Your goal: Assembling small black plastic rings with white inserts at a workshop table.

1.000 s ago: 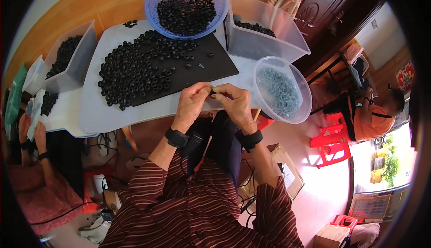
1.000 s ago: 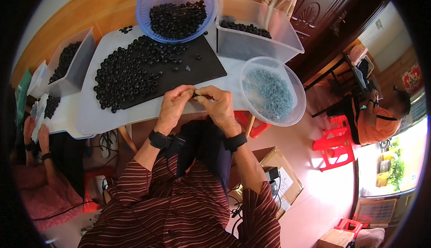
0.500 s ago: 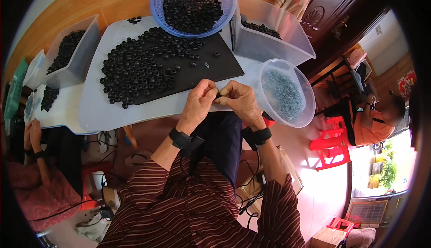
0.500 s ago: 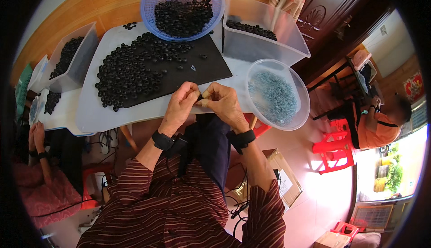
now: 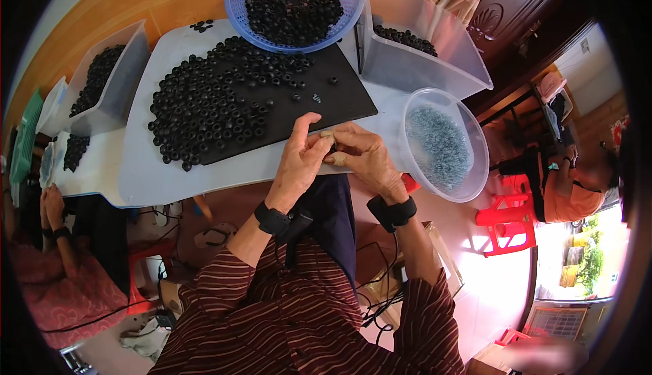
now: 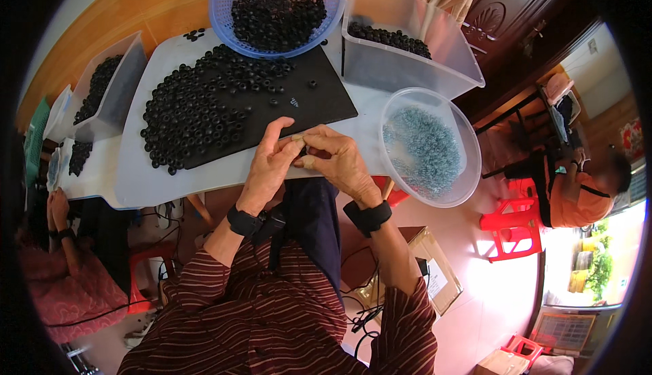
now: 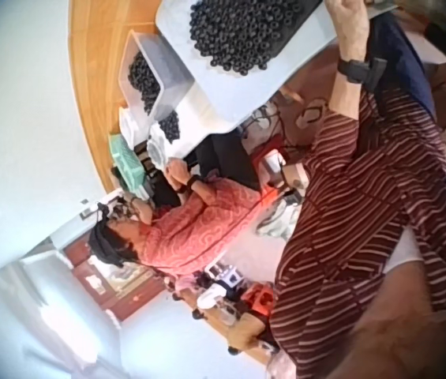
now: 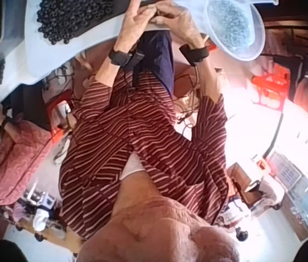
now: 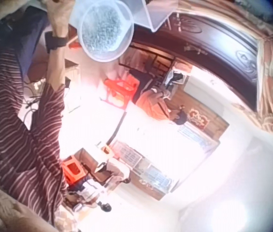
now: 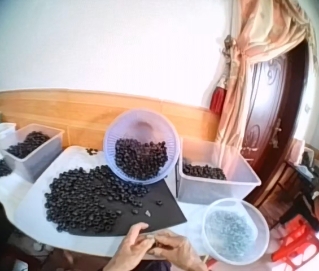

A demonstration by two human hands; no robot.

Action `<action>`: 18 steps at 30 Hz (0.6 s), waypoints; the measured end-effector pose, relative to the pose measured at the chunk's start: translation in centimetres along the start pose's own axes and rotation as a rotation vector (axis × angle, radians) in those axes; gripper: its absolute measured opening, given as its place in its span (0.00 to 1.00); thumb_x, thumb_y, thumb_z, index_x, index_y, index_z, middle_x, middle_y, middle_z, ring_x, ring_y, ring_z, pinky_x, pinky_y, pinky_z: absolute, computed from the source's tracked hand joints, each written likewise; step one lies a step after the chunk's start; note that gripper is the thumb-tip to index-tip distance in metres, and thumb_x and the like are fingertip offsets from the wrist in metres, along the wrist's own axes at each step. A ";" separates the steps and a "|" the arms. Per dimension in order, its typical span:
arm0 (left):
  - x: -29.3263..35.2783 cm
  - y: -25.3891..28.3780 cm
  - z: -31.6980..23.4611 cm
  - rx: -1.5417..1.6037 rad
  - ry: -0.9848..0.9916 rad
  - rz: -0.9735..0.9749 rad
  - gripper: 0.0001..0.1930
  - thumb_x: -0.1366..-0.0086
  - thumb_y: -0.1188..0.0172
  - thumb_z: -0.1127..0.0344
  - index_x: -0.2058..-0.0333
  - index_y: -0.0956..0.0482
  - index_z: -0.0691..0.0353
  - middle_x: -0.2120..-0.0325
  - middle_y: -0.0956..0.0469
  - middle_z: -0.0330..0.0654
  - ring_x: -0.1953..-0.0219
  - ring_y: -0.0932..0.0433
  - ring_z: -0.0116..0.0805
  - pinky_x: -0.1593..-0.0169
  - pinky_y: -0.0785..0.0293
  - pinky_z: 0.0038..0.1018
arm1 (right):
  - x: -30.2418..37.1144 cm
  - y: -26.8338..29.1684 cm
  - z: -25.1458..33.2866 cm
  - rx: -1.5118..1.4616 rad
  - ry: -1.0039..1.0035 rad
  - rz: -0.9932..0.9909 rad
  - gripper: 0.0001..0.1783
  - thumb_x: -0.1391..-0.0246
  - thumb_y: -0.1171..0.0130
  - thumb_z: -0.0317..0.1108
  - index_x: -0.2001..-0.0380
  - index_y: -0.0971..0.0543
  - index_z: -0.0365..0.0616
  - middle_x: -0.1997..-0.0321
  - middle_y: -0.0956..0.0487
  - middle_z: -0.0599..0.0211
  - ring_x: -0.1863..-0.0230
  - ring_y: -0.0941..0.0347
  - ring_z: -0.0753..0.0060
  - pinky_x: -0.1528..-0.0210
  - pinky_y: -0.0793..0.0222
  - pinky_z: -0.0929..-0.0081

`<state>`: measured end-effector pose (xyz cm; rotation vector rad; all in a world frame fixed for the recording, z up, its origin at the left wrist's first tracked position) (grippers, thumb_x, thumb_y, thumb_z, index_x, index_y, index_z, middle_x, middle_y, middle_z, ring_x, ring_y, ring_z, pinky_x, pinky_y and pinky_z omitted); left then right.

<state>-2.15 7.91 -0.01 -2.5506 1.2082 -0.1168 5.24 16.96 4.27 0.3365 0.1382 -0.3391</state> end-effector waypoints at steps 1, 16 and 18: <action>0.0 0.0 0.0 0.010 0.010 -0.011 0.22 0.33 0.46 0.66 0.43 0.40 0.60 0.69 0.25 0.37 0.69 0.32 0.18 0.68 0.35 0.15 | 0.0 0.1 -0.3 0.006 0.022 -0.024 0.21 0.59 0.34 0.21 0.56 0.19 0.41 0.65 0.25 0.72 0.70 0.34 0.82 0.66 0.33 0.82; 0.6 0.1 -0.7 0.043 0.111 0.053 0.14 0.29 0.54 0.62 0.62 0.26 0.69 0.66 0.24 0.44 0.63 0.23 0.29 0.56 0.24 0.27 | 0.6 0.8 -1.5 -0.009 0.084 -0.155 0.17 0.58 0.35 0.22 0.60 0.21 0.34 0.66 0.22 0.64 0.67 0.28 0.75 0.61 0.30 0.79; 0.6 -0.1 -1.1 -0.053 0.101 0.030 0.14 0.29 0.54 0.64 0.63 0.25 0.71 0.66 0.24 0.44 0.62 0.23 0.28 0.56 0.24 0.26 | 0.5 0.9 -1.4 -0.022 0.079 -0.175 0.17 0.59 0.35 0.22 0.61 0.21 0.34 0.66 0.22 0.63 0.68 0.28 0.74 0.61 0.30 0.79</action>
Point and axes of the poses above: each hand's wrist, its own x-axis away from the middle knuckle, its own y-axis out of the back of the hand, z = x × y, the point moved 7 cm from there along -x, towards the middle knuckle
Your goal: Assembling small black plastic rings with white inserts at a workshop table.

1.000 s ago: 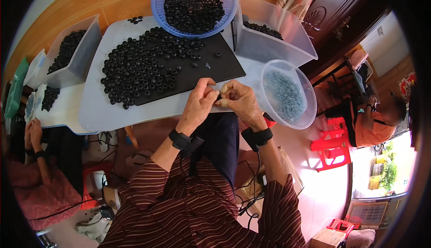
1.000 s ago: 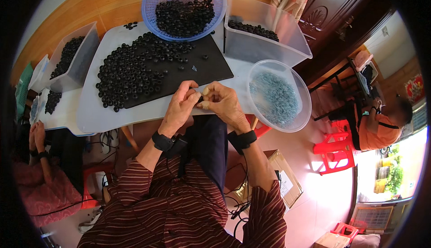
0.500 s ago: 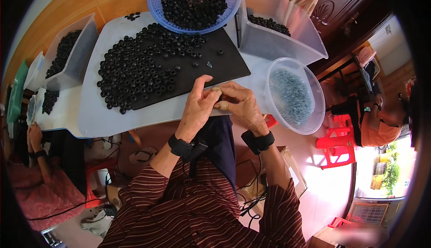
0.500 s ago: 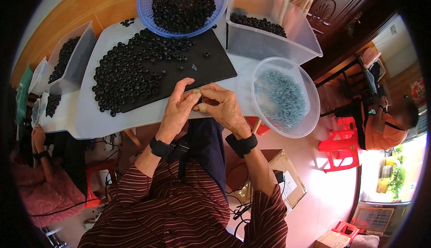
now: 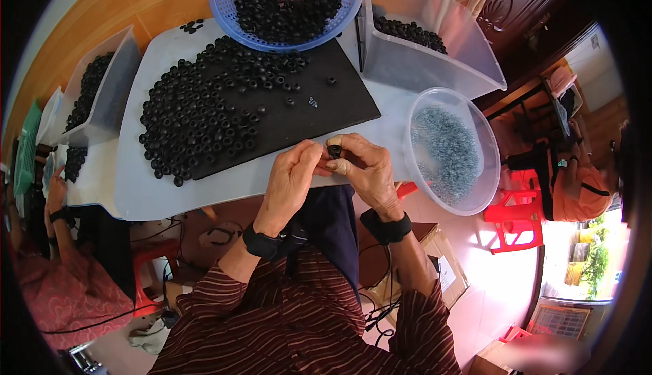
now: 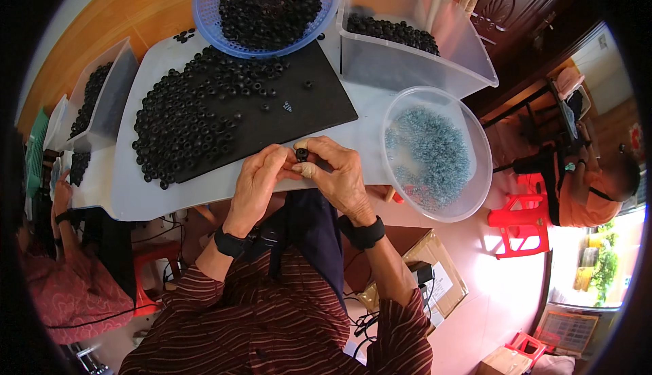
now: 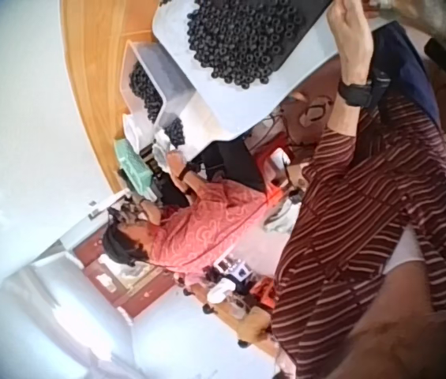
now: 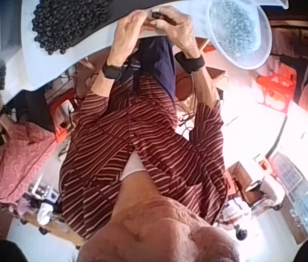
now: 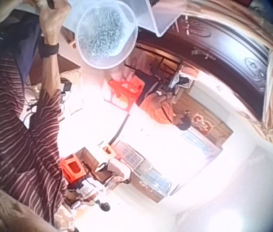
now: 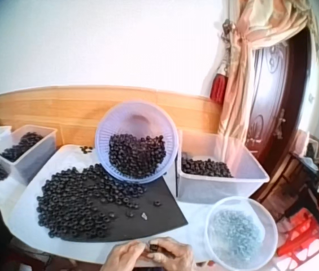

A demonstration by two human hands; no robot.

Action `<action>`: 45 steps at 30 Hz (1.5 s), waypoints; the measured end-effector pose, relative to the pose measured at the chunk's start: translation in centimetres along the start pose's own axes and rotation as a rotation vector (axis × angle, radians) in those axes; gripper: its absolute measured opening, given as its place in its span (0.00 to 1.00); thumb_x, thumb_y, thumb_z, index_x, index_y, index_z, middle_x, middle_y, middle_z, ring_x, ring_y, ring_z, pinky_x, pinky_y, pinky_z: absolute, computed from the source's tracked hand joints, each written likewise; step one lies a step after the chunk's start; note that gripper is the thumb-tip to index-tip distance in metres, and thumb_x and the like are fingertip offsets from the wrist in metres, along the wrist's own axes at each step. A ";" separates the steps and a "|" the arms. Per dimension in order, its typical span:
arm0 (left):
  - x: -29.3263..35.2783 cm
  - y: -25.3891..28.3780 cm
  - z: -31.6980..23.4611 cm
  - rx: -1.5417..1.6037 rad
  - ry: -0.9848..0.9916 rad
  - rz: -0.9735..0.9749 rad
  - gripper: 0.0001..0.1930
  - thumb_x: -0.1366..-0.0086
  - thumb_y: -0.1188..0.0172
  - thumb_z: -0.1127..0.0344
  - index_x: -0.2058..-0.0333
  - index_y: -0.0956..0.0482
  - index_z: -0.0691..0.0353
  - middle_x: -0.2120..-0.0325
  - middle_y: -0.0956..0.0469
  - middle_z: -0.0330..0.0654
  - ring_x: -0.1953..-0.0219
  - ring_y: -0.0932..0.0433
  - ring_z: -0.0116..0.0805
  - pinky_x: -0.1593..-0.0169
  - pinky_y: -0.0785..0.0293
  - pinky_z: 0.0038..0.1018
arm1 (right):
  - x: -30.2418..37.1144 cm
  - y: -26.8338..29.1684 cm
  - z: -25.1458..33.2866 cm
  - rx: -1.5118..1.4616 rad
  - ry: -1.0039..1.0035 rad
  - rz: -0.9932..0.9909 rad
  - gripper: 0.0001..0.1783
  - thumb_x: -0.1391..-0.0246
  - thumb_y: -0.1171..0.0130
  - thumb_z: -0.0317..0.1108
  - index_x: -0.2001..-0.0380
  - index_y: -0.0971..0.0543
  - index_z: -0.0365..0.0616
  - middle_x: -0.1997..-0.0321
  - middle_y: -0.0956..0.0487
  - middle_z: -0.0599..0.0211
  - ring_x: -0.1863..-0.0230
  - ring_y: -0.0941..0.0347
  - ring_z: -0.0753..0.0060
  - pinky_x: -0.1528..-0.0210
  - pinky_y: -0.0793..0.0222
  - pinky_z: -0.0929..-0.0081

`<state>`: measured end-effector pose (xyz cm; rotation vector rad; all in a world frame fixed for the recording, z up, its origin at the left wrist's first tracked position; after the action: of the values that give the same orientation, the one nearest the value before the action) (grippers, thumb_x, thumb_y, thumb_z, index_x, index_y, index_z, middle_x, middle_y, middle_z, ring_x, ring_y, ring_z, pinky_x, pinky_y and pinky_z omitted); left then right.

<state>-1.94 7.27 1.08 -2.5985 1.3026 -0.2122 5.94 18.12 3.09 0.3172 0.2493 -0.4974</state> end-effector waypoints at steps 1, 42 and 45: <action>-0.1 -0.1 0.1 -0.001 0.006 -0.001 0.14 0.29 0.54 0.64 0.63 0.25 0.71 0.66 0.24 0.44 0.62 0.23 0.28 0.56 0.24 0.26 | -0.1 0.0 0.2 0.030 0.007 -0.006 0.17 0.59 0.35 0.22 0.61 0.21 0.34 0.66 0.22 0.63 0.68 0.28 0.74 0.62 0.30 0.78; 1.3 -2.6 -4.0 -0.472 -0.634 0.294 0.16 0.44 0.45 0.81 0.55 0.22 0.69 0.51 0.27 0.47 0.55 0.23 0.39 0.55 0.24 0.27 | 1.9 0.2 -2.7 -0.776 -0.550 0.441 0.22 0.56 0.29 0.32 0.59 0.21 0.33 0.66 0.19 0.62 0.67 0.22 0.73 0.59 0.26 0.78; 1.1 -2.6 -3.7 -0.423 -0.583 0.326 0.15 0.45 0.44 0.81 0.57 0.22 0.70 0.52 0.26 0.47 0.56 0.23 0.40 0.56 0.24 0.28 | 1.8 0.2 -2.6 -0.723 -0.614 0.466 0.20 0.57 0.29 0.30 0.60 0.20 0.32 0.67 0.19 0.61 0.68 0.22 0.72 0.60 0.25 0.78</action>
<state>-0.17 7.35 5.38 -2.3941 1.6147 0.8909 7.19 18.47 0.17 -0.4802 -0.2485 -0.0069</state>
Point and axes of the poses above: each hand's wrist, its own x-axis away from the middle knuckle, its own y-axis out of the back of the hand, z = x × y, the point moved 7 cm from there along -x, towards the middle knuckle
